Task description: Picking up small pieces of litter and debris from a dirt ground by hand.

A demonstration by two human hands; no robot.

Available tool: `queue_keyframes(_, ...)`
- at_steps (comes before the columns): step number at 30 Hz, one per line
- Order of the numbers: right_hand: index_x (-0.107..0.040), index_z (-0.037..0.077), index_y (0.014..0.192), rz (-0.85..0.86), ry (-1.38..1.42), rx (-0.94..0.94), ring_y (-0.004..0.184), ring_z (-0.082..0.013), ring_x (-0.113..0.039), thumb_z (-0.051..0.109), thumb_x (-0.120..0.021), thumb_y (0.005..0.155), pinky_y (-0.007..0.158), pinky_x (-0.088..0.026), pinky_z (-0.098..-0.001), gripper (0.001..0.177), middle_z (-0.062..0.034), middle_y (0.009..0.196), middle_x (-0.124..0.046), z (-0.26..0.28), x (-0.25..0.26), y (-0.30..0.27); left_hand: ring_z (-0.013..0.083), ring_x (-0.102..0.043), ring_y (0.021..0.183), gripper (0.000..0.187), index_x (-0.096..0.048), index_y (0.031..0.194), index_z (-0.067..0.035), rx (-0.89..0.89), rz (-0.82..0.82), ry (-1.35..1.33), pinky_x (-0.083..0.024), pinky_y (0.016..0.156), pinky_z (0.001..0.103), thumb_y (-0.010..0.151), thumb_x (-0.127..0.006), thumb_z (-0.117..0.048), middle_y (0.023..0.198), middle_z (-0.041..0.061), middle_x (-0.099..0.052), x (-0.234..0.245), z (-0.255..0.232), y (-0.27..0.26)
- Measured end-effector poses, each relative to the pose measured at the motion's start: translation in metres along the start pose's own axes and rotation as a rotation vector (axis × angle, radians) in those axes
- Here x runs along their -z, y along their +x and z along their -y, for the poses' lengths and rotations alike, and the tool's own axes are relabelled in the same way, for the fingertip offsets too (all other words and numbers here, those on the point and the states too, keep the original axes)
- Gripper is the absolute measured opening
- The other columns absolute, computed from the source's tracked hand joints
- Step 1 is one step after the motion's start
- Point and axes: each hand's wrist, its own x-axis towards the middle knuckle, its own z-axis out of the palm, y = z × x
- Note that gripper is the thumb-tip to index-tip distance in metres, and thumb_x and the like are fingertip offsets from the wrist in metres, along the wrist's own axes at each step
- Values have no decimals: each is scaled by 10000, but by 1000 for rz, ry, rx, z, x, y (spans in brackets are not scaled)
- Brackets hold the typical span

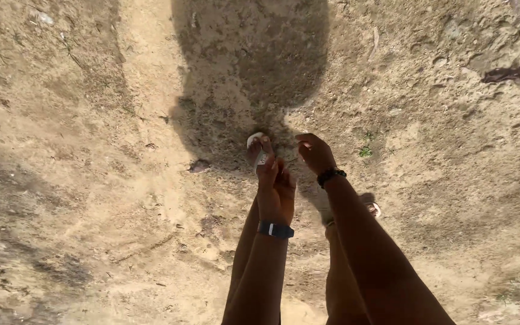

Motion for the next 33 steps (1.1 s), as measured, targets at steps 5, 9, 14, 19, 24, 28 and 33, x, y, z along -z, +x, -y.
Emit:
queue_keyframes(5,-672,64,1255,41,-259,98,1046,-270,-726,143,-617,944,897,-577,-396,326,-130,1158,-744,20,-14,70,150,-664,869,304,-572,1353,-83,-98,-55,-72,-575,697,297,1049,-579,-97,1124,61,-696,32,15,16)
queue_keyframes(9,-692,55,1202,40,-398,252,1098,-315,-704,116,-660,933,942,-566,-430,277,-166,1168,-729,16,-35,118,135,-666,863,357,-575,1388,-83,-167,-108,-277,-572,708,285,1033,-569,-124,1116,57,-684,35,23,37)
queue_keyframes(14,-663,81,1284,40,-623,522,1153,-362,-639,96,-728,917,968,-552,-459,374,-173,1230,-659,19,-78,150,125,-657,872,329,-561,1382,-62,-244,-134,-219,-567,736,282,1056,-559,-104,1134,59,-688,8,10,40)
queue_keyframes(19,-618,83,1289,-53,-837,681,1200,-372,-577,144,-791,838,950,-547,-469,487,-157,1296,-584,24,-104,174,121,-661,874,335,-552,1385,-84,-268,-221,-272,-568,742,278,1054,-547,-133,1109,44,-687,28,-9,47)
queue_keyframes(24,-659,49,1149,-65,-1172,760,1181,-320,-598,185,-764,904,965,-553,-446,299,-137,1212,-599,1,-116,207,131,-658,873,332,-569,1374,-87,-294,-281,-215,-556,720,282,1043,-557,-101,1103,59,-692,25,-6,50)
queue_keyframes(28,-685,43,1096,-2,-1241,907,1172,-281,-621,140,-739,984,976,-573,-397,158,-116,1202,-616,-15,-104,211,136,-660,879,325,-587,1357,-85,-340,-331,-216,-549,715,287,1035,-553,-104,1115,65,-697,11,-10,50)
queue_keyframes(33,-697,20,1028,78,-947,662,959,-298,-663,131,-708,951,820,-593,-415,136,-129,1100,-637,27,-69,170,130,-645,871,323,-594,1362,-79,-366,-303,-281,-544,723,284,1040,-578,-106,1104,60,-685,9,-9,56)
